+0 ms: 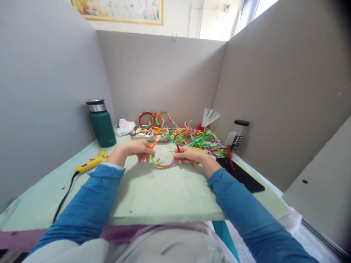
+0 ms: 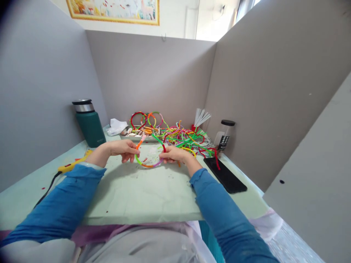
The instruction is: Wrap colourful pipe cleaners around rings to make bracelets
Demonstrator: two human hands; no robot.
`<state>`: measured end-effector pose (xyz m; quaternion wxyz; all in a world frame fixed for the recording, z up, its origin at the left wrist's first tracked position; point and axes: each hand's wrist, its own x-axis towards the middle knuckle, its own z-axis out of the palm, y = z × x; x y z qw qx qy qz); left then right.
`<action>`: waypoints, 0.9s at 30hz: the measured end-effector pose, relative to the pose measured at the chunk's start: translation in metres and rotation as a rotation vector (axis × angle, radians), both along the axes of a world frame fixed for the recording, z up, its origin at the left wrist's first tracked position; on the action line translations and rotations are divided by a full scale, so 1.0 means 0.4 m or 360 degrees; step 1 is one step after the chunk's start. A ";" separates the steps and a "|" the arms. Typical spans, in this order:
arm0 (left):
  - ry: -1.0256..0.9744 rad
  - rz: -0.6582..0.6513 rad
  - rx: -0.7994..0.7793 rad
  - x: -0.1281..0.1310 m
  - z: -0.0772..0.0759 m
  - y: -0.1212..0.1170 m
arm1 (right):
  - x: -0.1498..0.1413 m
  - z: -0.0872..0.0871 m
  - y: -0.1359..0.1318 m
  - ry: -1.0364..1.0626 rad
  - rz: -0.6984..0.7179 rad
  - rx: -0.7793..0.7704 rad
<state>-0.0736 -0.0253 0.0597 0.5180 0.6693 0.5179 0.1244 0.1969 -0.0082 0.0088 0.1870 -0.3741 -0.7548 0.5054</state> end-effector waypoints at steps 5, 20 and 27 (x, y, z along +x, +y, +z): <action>0.0107 0.0624 0.0483 0.007 -0.048 0.096 | -0.095 0.001 0.060 -0.0154 -0.0706 0.0772; 0.0102 0.0550 0.0648 0.036 -0.056 0.107 | -0.061 0.016 0.111 -0.0141 -0.0688 0.0778; 0.0233 0.0827 0.1171 -0.011 -0.013 0.149 | -0.146 0.021 0.111 0.0058 -0.0620 0.0680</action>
